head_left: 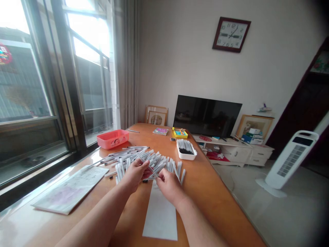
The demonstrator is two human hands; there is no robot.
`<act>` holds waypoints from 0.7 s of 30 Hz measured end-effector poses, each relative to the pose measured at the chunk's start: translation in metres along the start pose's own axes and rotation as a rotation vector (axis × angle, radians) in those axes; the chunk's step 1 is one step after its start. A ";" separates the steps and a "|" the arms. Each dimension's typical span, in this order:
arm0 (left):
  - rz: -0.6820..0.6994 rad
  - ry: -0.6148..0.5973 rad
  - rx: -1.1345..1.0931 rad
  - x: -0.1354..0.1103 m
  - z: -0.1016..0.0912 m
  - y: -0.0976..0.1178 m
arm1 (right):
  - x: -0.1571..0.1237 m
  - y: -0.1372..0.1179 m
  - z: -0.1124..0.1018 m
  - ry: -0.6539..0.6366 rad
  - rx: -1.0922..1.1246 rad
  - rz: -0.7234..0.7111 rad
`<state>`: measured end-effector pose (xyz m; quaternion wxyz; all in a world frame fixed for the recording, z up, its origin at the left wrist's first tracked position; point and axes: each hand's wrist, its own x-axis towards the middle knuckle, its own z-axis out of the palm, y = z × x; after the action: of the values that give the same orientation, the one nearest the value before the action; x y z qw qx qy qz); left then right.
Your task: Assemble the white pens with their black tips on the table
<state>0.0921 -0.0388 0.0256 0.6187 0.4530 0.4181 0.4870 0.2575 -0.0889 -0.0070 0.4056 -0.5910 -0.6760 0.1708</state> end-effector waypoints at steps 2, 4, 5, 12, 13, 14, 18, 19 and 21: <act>-0.004 0.013 0.008 0.002 -0.001 -0.002 | 0.001 0.002 0.002 0.001 -0.029 0.003; -0.013 0.018 0.018 0.004 -0.001 -0.003 | 0.001 0.002 0.003 0.007 -0.047 0.006; -0.023 0.020 0.021 0.004 -0.001 -0.003 | 0.002 0.001 0.003 0.006 -0.053 0.005; -0.014 0.036 -0.015 0.005 -0.006 0.000 | 0.002 -0.003 -0.004 -0.008 -0.184 -0.025; -0.003 0.043 -0.030 0.007 -0.008 0.000 | 0.002 -0.002 -0.006 0.004 -0.209 -0.015; 0.008 0.051 -0.045 0.008 -0.010 0.001 | 0.002 -0.001 -0.007 0.010 -0.229 -0.002; 0.031 0.091 -0.070 0.013 -0.016 0.003 | 0.005 0.001 -0.012 -0.001 -0.276 0.057; 0.038 0.104 -0.069 0.013 -0.018 0.004 | 0.005 0.001 -0.013 -0.005 -0.286 0.068; 0.048 0.121 -0.064 0.014 -0.019 0.004 | 0.006 0.000 -0.014 -0.001 -0.307 0.087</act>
<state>0.0757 -0.0216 0.0244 0.5945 0.4125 0.4280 0.5416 0.2688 -0.0871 0.0035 0.3025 -0.6745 -0.6683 0.0832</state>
